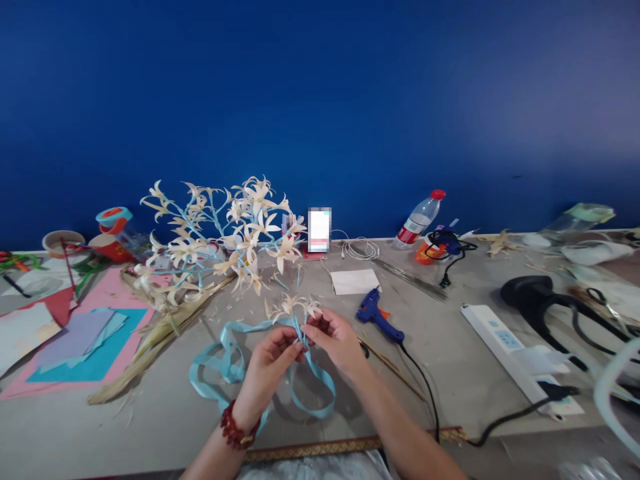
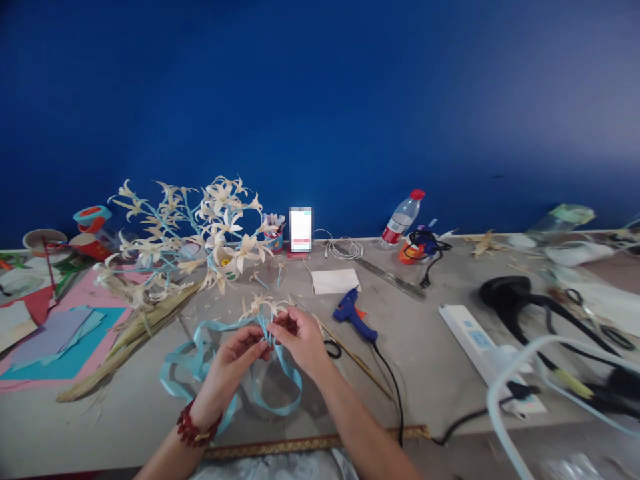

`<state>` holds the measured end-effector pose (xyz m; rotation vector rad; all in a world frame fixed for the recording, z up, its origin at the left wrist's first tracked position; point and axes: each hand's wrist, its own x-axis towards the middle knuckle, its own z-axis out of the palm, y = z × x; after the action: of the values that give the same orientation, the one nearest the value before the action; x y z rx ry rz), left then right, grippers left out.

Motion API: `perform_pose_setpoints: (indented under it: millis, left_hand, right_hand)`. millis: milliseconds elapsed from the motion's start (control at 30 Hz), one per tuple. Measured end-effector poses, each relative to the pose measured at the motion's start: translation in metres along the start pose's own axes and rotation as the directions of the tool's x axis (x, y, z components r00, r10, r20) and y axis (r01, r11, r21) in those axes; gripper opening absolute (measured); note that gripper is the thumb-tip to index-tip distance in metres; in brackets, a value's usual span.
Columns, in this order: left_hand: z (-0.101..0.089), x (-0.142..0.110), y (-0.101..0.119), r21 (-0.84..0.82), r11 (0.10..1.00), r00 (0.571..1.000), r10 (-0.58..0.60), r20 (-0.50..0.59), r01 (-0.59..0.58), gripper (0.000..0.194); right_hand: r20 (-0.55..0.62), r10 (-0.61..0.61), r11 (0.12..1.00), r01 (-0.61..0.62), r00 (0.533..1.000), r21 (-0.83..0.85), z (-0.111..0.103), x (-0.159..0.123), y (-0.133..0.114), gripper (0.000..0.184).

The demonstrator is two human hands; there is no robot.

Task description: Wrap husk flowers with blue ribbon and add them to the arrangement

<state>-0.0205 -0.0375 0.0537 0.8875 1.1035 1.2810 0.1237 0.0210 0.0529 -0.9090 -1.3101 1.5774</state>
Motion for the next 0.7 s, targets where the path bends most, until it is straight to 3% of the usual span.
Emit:
perform_pose_setpoints:
  millis: [567, 700]
  left_hand:
    - [0.0, 0.003, -0.007, 0.029, 0.999, 0.999, 0.041, -0.02, -0.04, 0.022]
    - [0.0, 0.003, -0.007, 0.035, 0.999, 0.999, 0.04, -0.013, -0.04, 0.022]
  right_hand:
    - [-0.045, 0.023, 0.999, -0.021, 0.999, 0.035, 0.001, 0.0, 0.011, 0.029]
    - [-0.051, -0.027, 1.0, 0.026, 0.998, -0.017, 0.001, -0.001, 0.012, 0.027]
